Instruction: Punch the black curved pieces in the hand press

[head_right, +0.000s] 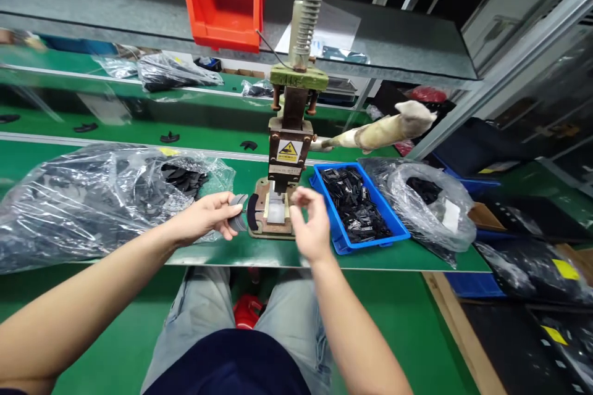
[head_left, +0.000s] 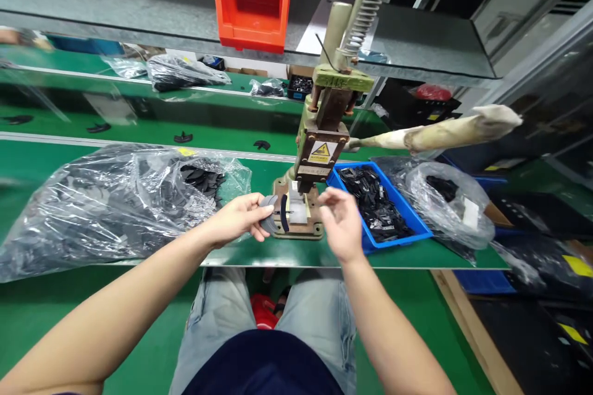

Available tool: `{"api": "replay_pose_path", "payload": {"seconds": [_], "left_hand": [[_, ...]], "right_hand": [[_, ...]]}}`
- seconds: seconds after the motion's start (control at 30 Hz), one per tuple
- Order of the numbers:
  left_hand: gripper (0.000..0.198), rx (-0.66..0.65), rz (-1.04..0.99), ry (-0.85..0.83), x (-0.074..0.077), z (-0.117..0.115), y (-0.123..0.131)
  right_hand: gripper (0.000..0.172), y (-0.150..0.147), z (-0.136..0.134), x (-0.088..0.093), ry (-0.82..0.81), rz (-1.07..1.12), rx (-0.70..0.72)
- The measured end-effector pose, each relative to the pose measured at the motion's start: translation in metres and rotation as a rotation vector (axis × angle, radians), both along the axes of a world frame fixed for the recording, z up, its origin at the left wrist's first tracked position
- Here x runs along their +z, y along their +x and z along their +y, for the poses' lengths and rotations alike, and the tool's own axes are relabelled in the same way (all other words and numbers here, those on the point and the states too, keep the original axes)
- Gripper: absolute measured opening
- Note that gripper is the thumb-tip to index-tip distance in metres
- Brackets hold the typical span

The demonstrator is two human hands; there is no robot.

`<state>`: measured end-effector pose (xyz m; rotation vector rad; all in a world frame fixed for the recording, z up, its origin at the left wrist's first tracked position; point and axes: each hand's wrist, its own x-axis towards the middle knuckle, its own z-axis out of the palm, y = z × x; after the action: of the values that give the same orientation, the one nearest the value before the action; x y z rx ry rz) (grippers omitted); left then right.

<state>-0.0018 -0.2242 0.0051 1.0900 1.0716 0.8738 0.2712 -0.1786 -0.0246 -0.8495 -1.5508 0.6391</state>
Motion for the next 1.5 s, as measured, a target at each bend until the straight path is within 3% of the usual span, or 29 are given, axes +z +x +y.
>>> {"api": "replay_pose_path", "payload": {"seconds": [0.07,0.17,0.4,0.57,0.67,0.8,0.93,1.03,1.13,1.27,1.33,1.43,1.5], "left_hand": [[0.055,-0.011,0.001,-0.003,0.001,-0.013,0.003],[0.055,-0.040,0.005,-0.012,-0.001,-0.026,0.012],[0.058,-0.076,0.024,-0.031,-0.005,-0.033,0.024],[0.064,-0.145,-0.017,-0.159,-0.011,-0.025,0.023],[0.061,-0.163,0.035,-0.134,-0.012,-0.020,0.020],[0.049,-0.113,0.219,0.041,-0.009,-0.019,0.017],[0.031,0.092,0.519,0.467,-0.002,-0.026,0.023],[0.036,-0.006,0.641,0.631,-0.004,-0.030,0.035],[0.049,-0.052,0.566,0.486,-0.020,-0.023,0.042],[0.065,-0.139,0.252,0.151,-0.045,-0.011,0.040],[0.069,-0.127,0.163,0.099,-0.050,-0.010,0.040],[0.067,0.014,0.086,0.127,-0.049,-0.011,0.044],[0.071,-0.002,0.001,0.108,-0.047,-0.012,0.048]], "right_hand": [[0.038,-0.016,-0.019,-0.031,-0.193,-0.049,0.189],[0.030,-0.036,-0.040,-0.049,-0.256,-0.076,0.321],[0.026,-0.049,-0.054,-0.044,-0.167,-0.056,0.282],[0.025,-0.043,-0.059,-0.042,-0.107,-0.113,0.283],[0.019,-0.034,-0.057,-0.037,-0.075,-0.203,0.306],[0.018,-0.020,-0.052,-0.031,0.094,-0.475,0.278],[0.014,-0.013,-0.048,-0.030,0.258,-0.624,0.216],[0.010,-0.012,-0.049,-0.029,0.365,-0.673,0.219],[0.010,-0.010,-0.044,-0.033,0.452,-0.692,0.210],[0.017,-0.004,-0.037,-0.039,0.508,-0.650,0.238],[0.022,0.000,-0.037,-0.040,0.504,-0.625,0.254],[0.024,0.008,-0.036,-0.035,0.476,-0.609,0.254],[0.024,0.014,-0.037,-0.028,0.441,-0.612,0.287]]}}
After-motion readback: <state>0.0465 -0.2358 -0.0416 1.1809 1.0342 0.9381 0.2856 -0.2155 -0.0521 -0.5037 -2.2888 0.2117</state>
